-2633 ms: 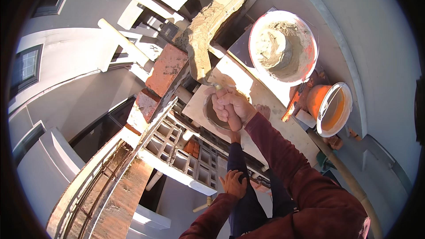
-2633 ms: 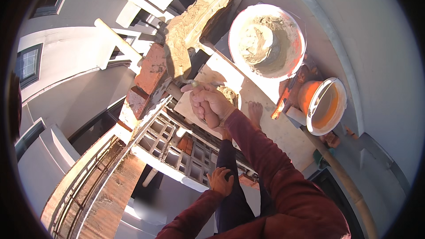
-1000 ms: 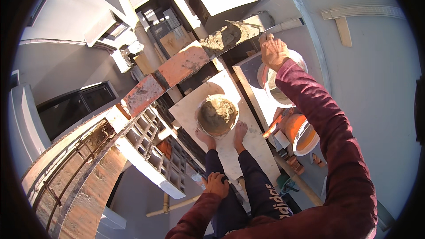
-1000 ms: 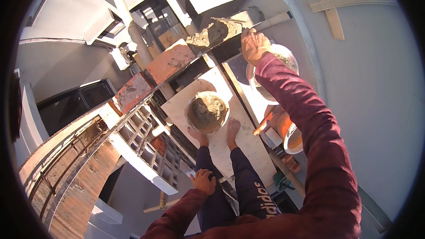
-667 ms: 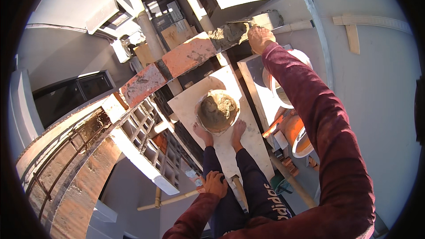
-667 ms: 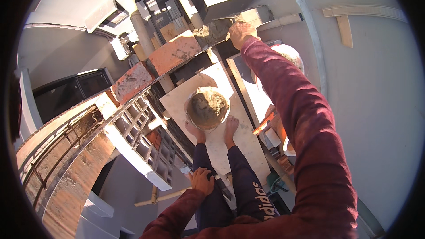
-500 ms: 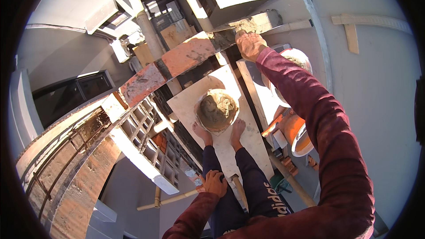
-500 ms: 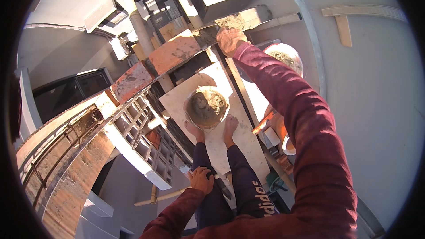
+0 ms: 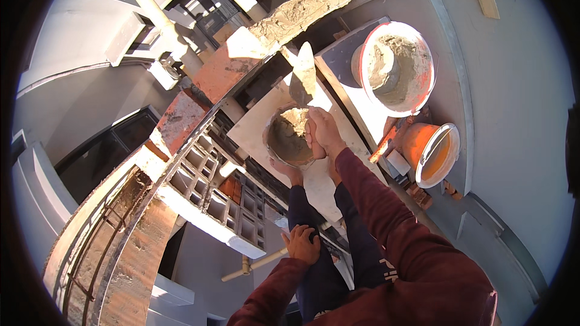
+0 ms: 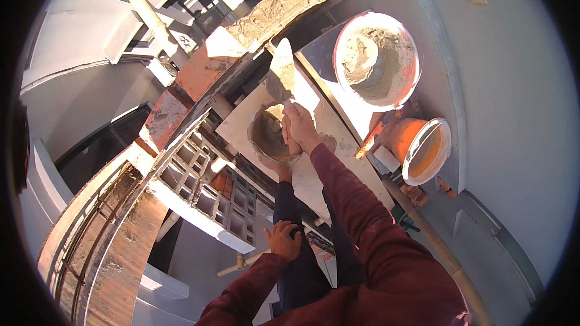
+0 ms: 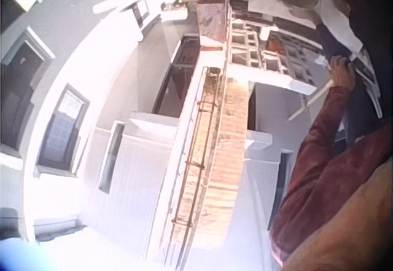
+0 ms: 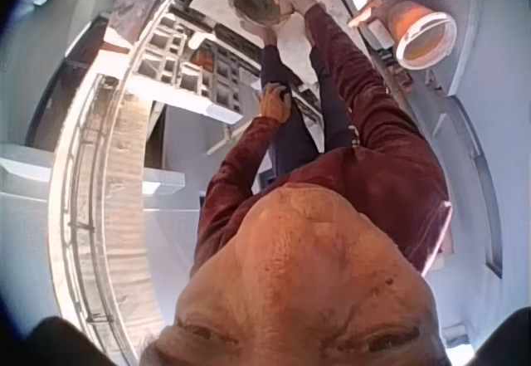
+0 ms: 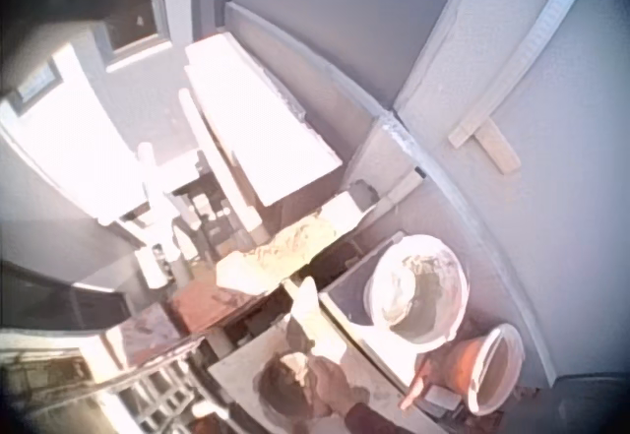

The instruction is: The person scoops mortar from a bucket with a trowel and applies it to a brick. They then place the brick onto a wall and use the trowel to spread mortar between bricks. The person repeats this process, adding mortar and placing bricks to build the wall.

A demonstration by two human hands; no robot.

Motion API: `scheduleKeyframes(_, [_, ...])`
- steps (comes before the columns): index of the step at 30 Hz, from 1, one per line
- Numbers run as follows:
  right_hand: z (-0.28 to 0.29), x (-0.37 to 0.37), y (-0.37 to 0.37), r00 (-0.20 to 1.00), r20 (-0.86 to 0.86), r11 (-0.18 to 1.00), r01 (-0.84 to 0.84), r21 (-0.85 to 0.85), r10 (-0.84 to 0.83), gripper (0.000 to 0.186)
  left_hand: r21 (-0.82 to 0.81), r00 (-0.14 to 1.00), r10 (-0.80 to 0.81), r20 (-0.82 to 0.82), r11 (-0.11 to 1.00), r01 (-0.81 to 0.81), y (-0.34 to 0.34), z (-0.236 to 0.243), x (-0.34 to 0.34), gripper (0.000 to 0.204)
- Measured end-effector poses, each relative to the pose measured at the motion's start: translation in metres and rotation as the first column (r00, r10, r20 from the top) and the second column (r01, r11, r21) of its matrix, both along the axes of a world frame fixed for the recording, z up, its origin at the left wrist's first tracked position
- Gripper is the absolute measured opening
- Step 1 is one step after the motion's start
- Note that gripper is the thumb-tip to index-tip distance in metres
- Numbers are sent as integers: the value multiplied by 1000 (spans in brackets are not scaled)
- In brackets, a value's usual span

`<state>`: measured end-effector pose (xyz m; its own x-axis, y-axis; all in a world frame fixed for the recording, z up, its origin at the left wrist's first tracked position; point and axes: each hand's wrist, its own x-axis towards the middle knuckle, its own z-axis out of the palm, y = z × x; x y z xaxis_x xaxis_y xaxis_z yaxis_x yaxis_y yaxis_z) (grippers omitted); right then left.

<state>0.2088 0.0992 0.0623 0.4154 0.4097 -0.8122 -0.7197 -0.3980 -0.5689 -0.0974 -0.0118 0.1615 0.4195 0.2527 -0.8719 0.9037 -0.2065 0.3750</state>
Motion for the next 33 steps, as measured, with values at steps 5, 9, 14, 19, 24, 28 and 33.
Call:
scheduleKeyframes(5, [-89,-15,53,939,116,912,278,302,-325,32,-31,999,-16,-29,999,15,-10,-4,-8,34])
scheduleKeyframes(9, [-116,-41,69,971,96,922,172,347,-217,33,-11,1000,-13,-19,1000,12,-15,-4,-10,32])
scheduleKeyframes(14, [-130,-81,46,992,-58,912,128,390,-115,33,0,998,-45,-38,999,45,-18,-2,-5,34])
scheduleKeyframes(19, [-84,-90,-20,858,476,933,-311,183,193,28,28,1000,-15,-20,999,16,-25,1,2,32])
scheduleKeyframes(24, [-15,-39,-126,269,594,563,-729,-389,758,33,40,999,29,-19,999,-28,-34,1,7,32])
scheduleKeyframes(28, [-53,-9,-119,-214,352,153,-617,-772,911,31,42,997,79,-10,996,-79,-43,-1,4,33])
scheduleKeyframes(33, [-97,-39,-80,-131,99,7,-569,-822,986,28,37,993,115,-4,993,-115,-55,0,2,34])
